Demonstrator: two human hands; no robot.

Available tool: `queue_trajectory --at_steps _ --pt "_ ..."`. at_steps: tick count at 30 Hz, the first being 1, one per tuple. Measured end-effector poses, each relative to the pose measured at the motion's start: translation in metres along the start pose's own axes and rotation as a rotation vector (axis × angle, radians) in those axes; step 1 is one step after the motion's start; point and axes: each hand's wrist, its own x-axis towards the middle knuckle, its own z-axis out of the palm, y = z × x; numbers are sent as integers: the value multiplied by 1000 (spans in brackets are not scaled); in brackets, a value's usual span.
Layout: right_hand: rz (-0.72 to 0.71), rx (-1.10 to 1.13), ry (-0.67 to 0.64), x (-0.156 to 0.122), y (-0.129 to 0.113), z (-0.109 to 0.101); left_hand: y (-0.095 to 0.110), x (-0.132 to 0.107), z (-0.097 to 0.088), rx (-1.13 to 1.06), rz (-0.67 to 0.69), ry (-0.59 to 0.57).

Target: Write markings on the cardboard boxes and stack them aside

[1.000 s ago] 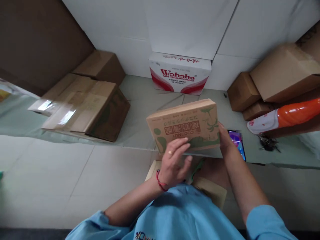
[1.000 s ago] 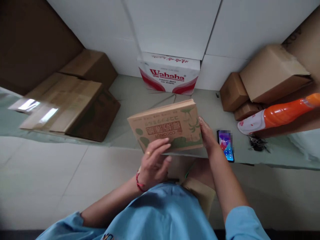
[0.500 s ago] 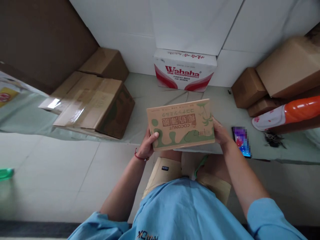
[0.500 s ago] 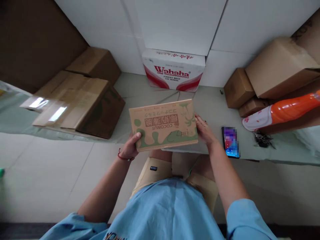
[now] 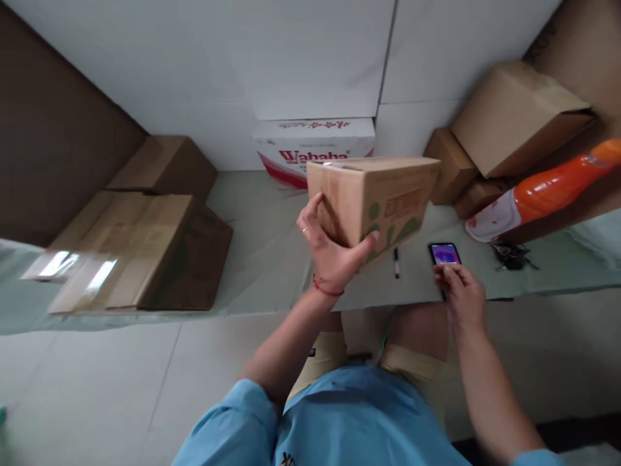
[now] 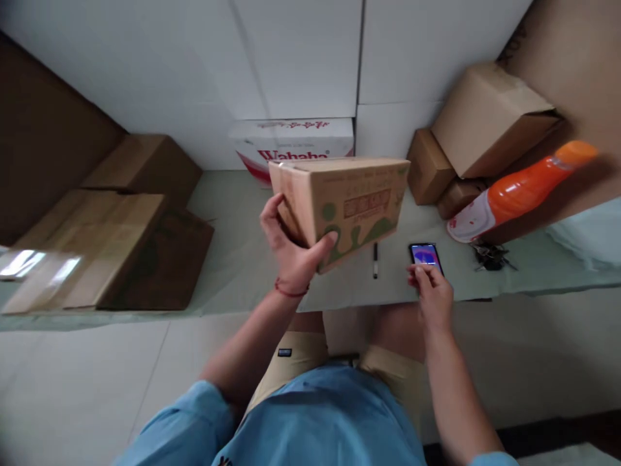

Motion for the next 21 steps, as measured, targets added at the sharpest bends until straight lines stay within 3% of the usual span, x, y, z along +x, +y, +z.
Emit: queue_trajectory --at_steps 3,6,10,13,18,21 --pt "-7 -40 39 -22 7 -40 5 5 62 235 61 33" --pt "-5 -67 38 -34 13 -68 1 4 121 388 -38 32" --pt "24 -78 36 -38 25 -91 -2 -2 180 443 -102 -60" --pt "30 -89 23 -38 32 -98 -5 -9 201 408 -96 -95" --pt "31 -73 -12 -37 38 -98 -24 -24 210 280 -2 -250" --pt "45 -62 -12 -37 38 -99 -40 -26 216 194 -24 -308"
